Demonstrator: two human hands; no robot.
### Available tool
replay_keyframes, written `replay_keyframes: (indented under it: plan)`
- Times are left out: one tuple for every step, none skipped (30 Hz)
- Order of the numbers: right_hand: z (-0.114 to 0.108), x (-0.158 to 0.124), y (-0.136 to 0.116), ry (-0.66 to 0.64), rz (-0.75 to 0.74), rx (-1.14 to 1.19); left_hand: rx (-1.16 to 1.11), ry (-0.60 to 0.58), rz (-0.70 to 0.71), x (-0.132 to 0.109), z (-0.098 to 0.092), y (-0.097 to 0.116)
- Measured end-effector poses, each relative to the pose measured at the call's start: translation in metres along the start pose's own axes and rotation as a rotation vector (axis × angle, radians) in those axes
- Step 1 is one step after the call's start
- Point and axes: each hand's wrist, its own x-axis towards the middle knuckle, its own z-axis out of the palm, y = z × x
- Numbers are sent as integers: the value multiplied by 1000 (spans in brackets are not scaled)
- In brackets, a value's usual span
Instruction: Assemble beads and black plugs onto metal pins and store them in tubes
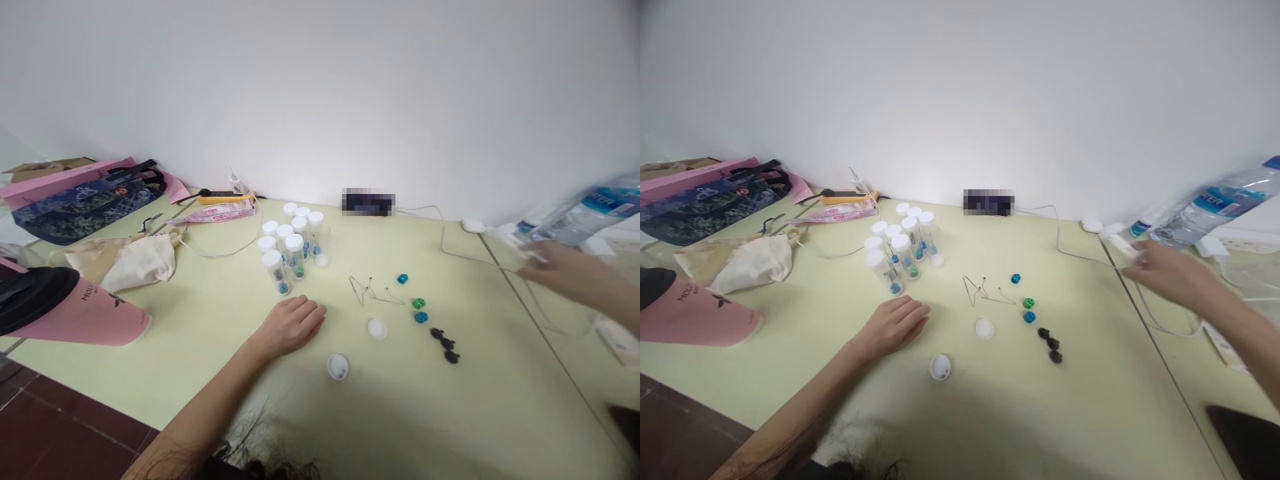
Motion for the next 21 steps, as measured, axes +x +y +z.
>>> replay_keyframes:
  plan:
    - [4, -10, -16, -89, -43, 13, -10, -35, 20, 1, 0, 2]
    - [8, -21, -35, -166, -100, 34, -22, -76, 45, 2, 0, 5]
    - [12, -31, -54, -238, -157, 55, -36, -119, 72, 3, 0, 8]
    - [17, -39, -73, -284, -194, 64, -52, -162, 98, 3, 0, 11]
    - [21, -47, -91, -323, -222, 72, -71, -202, 125, 2, 0, 14]
    - [24, -53, -108, -361, -248, 81, -93, -235, 148, 2, 0, 18]
    - [27, -58, -123, -397, -266, 88, -118, -263, 167, 1, 0, 21]
    - [30, -62, -136, -424, -287, 97, -144, -291, 183, 1, 0, 23]
    - [32, -65, -147, -442, -303, 105, -171, -319, 193, 1, 0, 25]
    - [35, -67, -158, -452, -320, 115, -197, -348, 199, 0, 0, 27]
    - [37, -69, -167, -453, -331, 125, -220, -373, 200, 0, -1, 28]
    - [40, -70, -177, -452, -341, 139, -243, -394, 201, 1, -1, 29]
    - [43, -71, -186, -446, -351, 154, -262, -410, 205, 0, -1, 30]
    - [45, -72, -195, -440, -359, 171, -277, -426, 208, 0, -1, 30]
    - [47, -72, -204, -428, -364, 190, -285, -441, 208, 0, -1, 30]
    - [49, -72, -213, -417, -370, 212, -285, -454, 201, 0, -1, 30]
    - [49, -72, -221, -402, -374, 236, -280, -466, 189, -1, -1, 30]
    - [48, -71, -228, -385, -374, 262, -271, -475, 175, -2, -2, 30]
    - [46, -72, -233, -368, -371, 286, -261, -481, 161, -2, -2, 29]
    - [43, -72, -236, -354, -362, 308, -254, -483, 150, -2, -2, 29]
    - [39, -73, -238, -344, -350, 326, -250, -483, 141, -3, -2, 28]
